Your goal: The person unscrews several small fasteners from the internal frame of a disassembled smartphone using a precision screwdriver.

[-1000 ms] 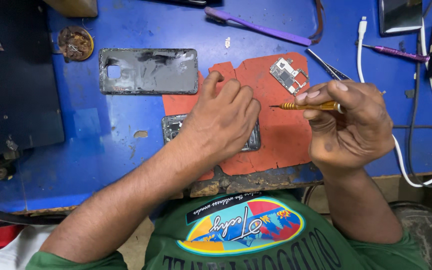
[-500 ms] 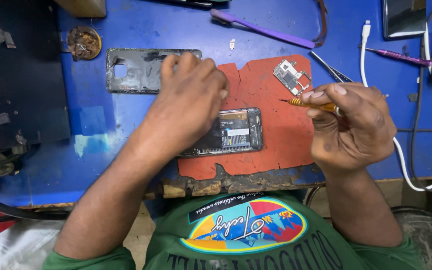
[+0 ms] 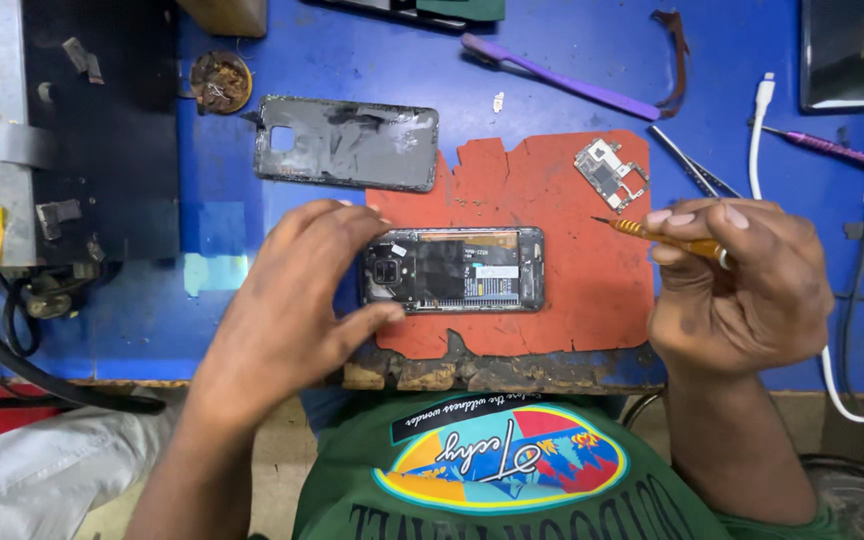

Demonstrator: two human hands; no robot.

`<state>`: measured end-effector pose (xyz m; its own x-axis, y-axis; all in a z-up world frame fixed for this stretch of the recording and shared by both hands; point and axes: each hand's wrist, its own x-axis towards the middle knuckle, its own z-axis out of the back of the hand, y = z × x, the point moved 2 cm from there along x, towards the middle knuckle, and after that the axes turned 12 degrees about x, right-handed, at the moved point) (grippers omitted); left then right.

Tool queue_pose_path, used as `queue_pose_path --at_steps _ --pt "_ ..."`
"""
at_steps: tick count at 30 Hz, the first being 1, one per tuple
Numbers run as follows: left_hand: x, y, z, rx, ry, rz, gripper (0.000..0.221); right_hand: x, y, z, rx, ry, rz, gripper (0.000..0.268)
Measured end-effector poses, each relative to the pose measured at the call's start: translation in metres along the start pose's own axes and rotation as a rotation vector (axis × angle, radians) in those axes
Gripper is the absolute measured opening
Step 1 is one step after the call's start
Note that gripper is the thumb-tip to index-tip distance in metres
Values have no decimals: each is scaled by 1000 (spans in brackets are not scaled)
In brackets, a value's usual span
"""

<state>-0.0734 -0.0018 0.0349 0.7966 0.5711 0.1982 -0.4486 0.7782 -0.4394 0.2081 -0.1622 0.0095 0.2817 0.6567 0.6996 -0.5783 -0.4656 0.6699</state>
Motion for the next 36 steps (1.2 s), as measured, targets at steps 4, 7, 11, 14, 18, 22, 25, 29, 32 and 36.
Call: queue_pose_path --at_steps 4,7,11,14,18,22,25,29,32,36 --pt "-15 3 -16 12 8 16 82 -3 -2 0 -63 43 72 38" --pt "-15 3 -22 -18 -3 9 82 -6 -3 -1 -17 16 57 41" --pt "-4 -17 -43 -97 -3 -50 85 -10 -8 0 150 -112 -43 42" --pt "2 -32 -59 -126 -28 -70 85 -10 -5 2 309 -147 -85 40" --pt "3 -36 -65 -203 -66 -26 91 -25 13 -14 362 -60 -180 39" --pt "2 -33 -63 -180 -64 -46 94 -41 25 -35 225 118 -204 38" --pt "2 -32 -64 -162 -53 -52 94 -41 27 -39 115 186 -143 35" --pt "3 -32 -66 -160 -29 -48 93 -41 29 -38 97 190 -151 34" --pt "4 -31 -66 -158 -26 -50 93 -42 29 -39 126 189 -150 34" --pt "3 -30 -67 -158 -34 -51 94 -38 29 -41 107 217 -109 35"
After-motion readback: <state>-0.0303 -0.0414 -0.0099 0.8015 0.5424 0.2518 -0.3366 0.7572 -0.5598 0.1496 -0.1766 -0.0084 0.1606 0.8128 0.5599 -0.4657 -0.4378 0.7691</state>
